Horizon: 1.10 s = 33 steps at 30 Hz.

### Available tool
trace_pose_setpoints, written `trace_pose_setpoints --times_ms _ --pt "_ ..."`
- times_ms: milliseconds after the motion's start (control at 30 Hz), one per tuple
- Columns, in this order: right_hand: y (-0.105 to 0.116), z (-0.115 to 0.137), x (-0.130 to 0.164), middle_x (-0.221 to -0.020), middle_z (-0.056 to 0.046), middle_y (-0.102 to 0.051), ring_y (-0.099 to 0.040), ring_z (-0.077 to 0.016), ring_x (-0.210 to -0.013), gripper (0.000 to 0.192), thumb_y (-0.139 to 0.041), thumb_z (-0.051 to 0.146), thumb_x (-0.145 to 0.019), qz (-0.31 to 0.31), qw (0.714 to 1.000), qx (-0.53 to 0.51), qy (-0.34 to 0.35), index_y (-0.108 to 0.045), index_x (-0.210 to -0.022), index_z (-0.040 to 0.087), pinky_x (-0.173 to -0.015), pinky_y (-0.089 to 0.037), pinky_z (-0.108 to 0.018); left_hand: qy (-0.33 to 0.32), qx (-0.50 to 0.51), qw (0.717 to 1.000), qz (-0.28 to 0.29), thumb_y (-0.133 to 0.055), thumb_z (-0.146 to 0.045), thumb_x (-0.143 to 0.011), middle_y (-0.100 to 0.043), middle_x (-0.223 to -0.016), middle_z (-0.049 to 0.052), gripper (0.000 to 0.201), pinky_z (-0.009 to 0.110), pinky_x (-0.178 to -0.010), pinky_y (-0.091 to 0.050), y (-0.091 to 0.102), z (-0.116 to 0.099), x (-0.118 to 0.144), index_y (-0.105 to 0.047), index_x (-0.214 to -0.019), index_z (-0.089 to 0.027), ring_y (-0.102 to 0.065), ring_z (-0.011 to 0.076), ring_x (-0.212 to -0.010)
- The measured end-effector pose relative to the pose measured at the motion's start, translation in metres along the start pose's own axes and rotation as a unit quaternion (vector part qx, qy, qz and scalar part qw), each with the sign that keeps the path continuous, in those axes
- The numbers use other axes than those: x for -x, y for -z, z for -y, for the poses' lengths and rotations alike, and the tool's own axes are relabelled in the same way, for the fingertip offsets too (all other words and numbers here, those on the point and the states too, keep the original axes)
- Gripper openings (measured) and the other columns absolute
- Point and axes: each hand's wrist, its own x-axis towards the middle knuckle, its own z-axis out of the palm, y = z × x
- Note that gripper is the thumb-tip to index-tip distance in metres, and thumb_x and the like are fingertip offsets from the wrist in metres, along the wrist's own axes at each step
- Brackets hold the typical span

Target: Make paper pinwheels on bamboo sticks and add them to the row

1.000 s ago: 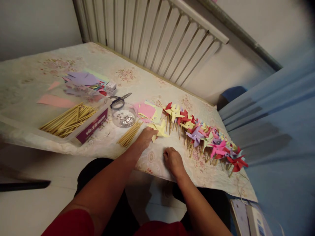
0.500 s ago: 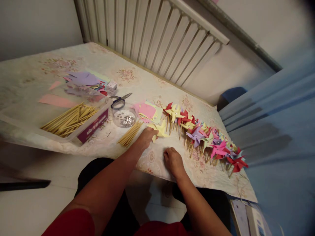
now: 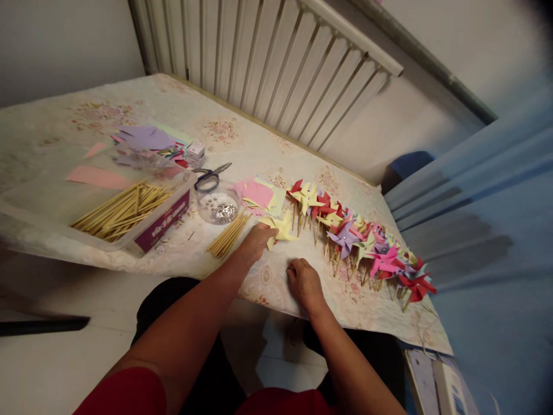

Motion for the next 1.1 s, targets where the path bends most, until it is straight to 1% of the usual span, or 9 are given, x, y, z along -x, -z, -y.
trace_pose_setpoints --times_ms 300,467,600,767,933,1100 --pt "-0.001 0.002 -0.001 -0.093 -0.006 -0.062 -0.058 -0.0161 -0.082 0.013 -0.051 0.019 -0.091 0.007 0.999 0.047 0.003 -0.063 -0.091 0.019 -0.072 -0.037 -0.025 -0.004 -0.001 1.0 -0.004 -0.061 -0.015 -0.066 -0.052 -0.054 -0.003 0.007 0.021 -0.052 -0.039 0.001 0.002 0.0 -0.055 -0.063 -0.016 -0.049 0.01 -0.05" --pt "-0.008 0.001 -0.001 -0.089 -0.006 -0.061 -0.056 -0.0169 -0.08 0.011 -0.051 0.017 -0.089 -0.025 0.997 0.068 0.009 -0.061 -0.089 0.018 -0.07 -0.037 -0.026 -0.004 -0.011 1.0 0.007 -0.062 -0.015 -0.065 -0.052 -0.053 -0.004 0.009 0.021 -0.05 -0.035 -0.001 -0.003 0.004 -0.053 -0.062 -0.016 -0.048 0.0089 -0.049" --pt "-0.011 0.001 -0.001 -0.086 -0.006 -0.06 -0.054 -0.0174 -0.079 0.011 -0.05 0.014 -0.086 -0.047 0.997 0.056 0.025 -0.06 -0.086 0.017 -0.07 -0.037 -0.026 0.007 -0.013 1.0 0.002 -0.064 -0.017 -0.065 -0.051 -0.052 -0.004 0.012 0.021 -0.049 -0.034 -0.002 -0.005 0.005 -0.053 -0.061 -0.015 -0.047 0.0085 -0.047" --pt "-0.011 -0.001 -0.004 -0.083 -0.006 -0.059 -0.053 -0.0175 -0.077 0.012 -0.049 0.01 -0.083 -0.055 0.998 0.026 0.032 -0.059 -0.083 0.016 -0.071 -0.038 -0.026 0.004 -0.01 1.0 -0.002 -0.061 -0.014 -0.065 -0.05 -0.051 -0.005 0.009 0.021 -0.05 -0.035 -0.002 -0.004 0.004 -0.053 -0.061 -0.015 -0.048 0.0089 -0.047" --pt "-0.007 -0.006 -0.008 -0.079 -0.004 -0.059 -0.053 -0.0158 -0.074 0.013 -0.051 0.007 -0.079 -0.035 0.998 -0.023 0.042 -0.059 -0.079 0.017 -0.07 -0.037 -0.025 0.001 -0.005 1.0 0.004 -0.06 -0.014 -0.065 -0.053 -0.053 -0.004 0.006 0.021 -0.05 -0.036 0.0 -0.001 0.001 -0.055 -0.062 -0.015 -0.049 0.0089 -0.047" --pt "-0.006 -0.005 -0.009 -0.079 -0.005 -0.059 -0.053 -0.0163 -0.072 0.013 -0.051 0.009 -0.081 -0.033 0.999 -0.008 0.031 -0.06 -0.079 0.017 -0.068 -0.036 -0.026 -0.008 -0.003 1.0 0.01 -0.06 -0.014 -0.066 -0.051 -0.05 -0.005 0.008 0.021 -0.05 -0.036 0.002 0.001 0.001 -0.054 -0.06 -0.015 -0.049 0.0091 -0.047"
